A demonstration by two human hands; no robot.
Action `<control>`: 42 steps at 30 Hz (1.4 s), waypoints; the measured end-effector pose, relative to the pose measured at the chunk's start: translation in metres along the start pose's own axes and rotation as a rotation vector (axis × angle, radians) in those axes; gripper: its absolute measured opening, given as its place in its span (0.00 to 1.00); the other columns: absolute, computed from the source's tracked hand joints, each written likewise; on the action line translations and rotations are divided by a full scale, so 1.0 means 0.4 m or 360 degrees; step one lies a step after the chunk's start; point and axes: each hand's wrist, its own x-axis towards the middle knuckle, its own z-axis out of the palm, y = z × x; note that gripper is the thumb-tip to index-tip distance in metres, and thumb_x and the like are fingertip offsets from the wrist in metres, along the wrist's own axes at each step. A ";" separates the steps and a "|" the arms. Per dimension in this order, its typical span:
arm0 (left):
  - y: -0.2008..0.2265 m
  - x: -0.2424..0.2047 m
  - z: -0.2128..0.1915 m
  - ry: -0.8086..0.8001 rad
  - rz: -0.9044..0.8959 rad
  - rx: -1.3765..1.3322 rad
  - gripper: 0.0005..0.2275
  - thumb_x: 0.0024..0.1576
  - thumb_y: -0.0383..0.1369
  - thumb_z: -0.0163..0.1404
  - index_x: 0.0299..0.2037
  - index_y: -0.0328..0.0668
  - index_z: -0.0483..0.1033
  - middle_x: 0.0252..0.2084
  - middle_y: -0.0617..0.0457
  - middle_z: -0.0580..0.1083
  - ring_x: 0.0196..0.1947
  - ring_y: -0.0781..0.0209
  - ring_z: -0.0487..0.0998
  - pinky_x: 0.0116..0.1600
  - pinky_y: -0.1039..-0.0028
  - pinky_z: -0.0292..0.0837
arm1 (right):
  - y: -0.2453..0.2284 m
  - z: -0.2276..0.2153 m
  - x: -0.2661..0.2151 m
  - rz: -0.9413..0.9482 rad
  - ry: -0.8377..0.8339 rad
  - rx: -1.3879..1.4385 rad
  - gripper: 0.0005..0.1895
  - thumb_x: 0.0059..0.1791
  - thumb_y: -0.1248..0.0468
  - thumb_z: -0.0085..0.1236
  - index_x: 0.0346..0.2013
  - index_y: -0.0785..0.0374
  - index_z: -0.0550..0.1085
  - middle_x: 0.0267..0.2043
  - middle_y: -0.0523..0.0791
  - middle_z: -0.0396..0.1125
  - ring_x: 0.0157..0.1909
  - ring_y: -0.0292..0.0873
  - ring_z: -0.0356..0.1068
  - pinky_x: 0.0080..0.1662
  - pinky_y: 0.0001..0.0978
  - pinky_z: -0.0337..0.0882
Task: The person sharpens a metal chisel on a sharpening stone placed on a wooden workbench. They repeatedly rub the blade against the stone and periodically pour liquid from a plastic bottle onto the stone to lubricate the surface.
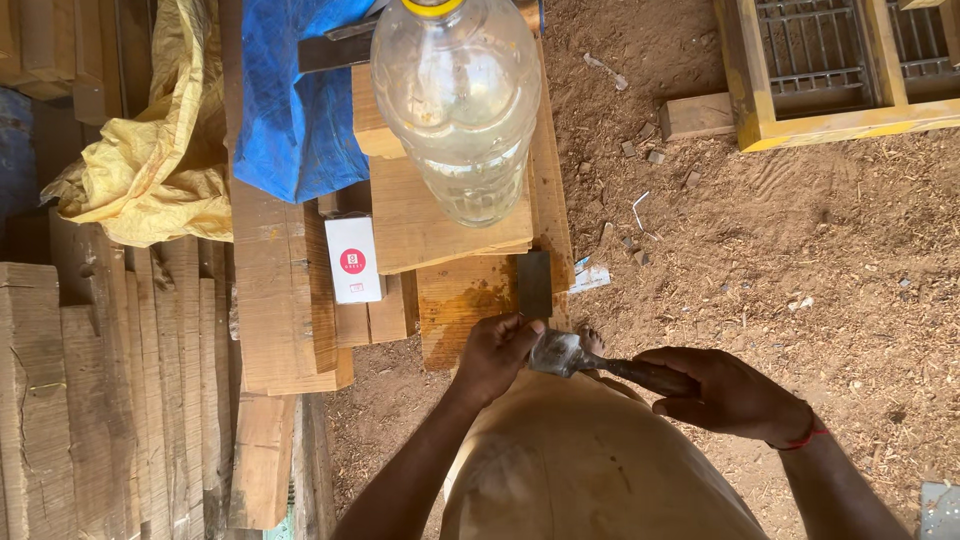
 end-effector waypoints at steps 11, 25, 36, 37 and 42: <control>-0.044 -0.005 -0.002 -0.0429 -0.0285 -0.1031 0.11 0.63 0.42 0.58 0.37 0.43 0.77 0.30 0.57 0.76 0.28 0.69 0.74 0.37 0.74 0.73 | 0.039 -0.005 0.007 0.0003 -0.0101 0.0325 0.28 0.46 0.70 0.64 0.61 0.66 0.69 0.57 0.43 0.75 0.52 0.32 0.74 0.48 0.27 0.77; 0.011 -0.041 -0.028 -0.0926 0.0004 -0.1252 0.23 0.50 0.29 0.67 0.56 0.44 0.74 0.49 0.55 0.78 0.48 0.63 0.78 0.58 0.67 0.77 | 0.117 -0.033 0.010 -0.0713 -0.0271 0.0293 0.26 0.49 0.68 0.66 0.62 0.70 0.73 0.41 0.43 0.66 0.33 0.34 0.58 0.36 0.27 0.62; -0.040 -0.028 -0.030 -0.0801 -0.0238 -0.1041 0.14 0.56 0.40 0.63 0.41 0.38 0.78 0.37 0.51 0.80 0.37 0.63 0.81 0.48 0.70 0.77 | 0.224 -0.043 0.035 -0.0394 -0.0650 0.0890 0.32 0.54 0.58 0.58 0.67 0.78 0.68 0.32 0.50 0.73 0.23 0.32 0.60 0.27 0.26 0.64; -0.040 -0.028 -0.029 -0.0795 -0.0251 -0.1042 0.13 0.55 0.40 0.64 0.40 0.40 0.78 0.36 0.51 0.80 0.37 0.63 0.81 0.47 0.70 0.77 | 0.227 -0.043 0.036 -0.0475 -0.0686 0.0890 0.31 0.55 0.58 0.57 0.67 0.79 0.68 0.33 0.52 0.74 0.24 0.34 0.63 0.29 0.29 0.68; -0.030 -0.032 -0.022 -0.0845 -0.0210 -0.1059 0.11 0.56 0.39 0.64 0.36 0.43 0.78 0.34 0.54 0.79 0.37 0.64 0.80 0.45 0.70 0.76 | 0.216 -0.044 0.042 -0.0369 -0.0703 0.0959 0.32 0.54 0.57 0.57 0.64 0.81 0.68 0.38 0.56 0.76 0.32 0.43 0.74 0.34 0.35 0.75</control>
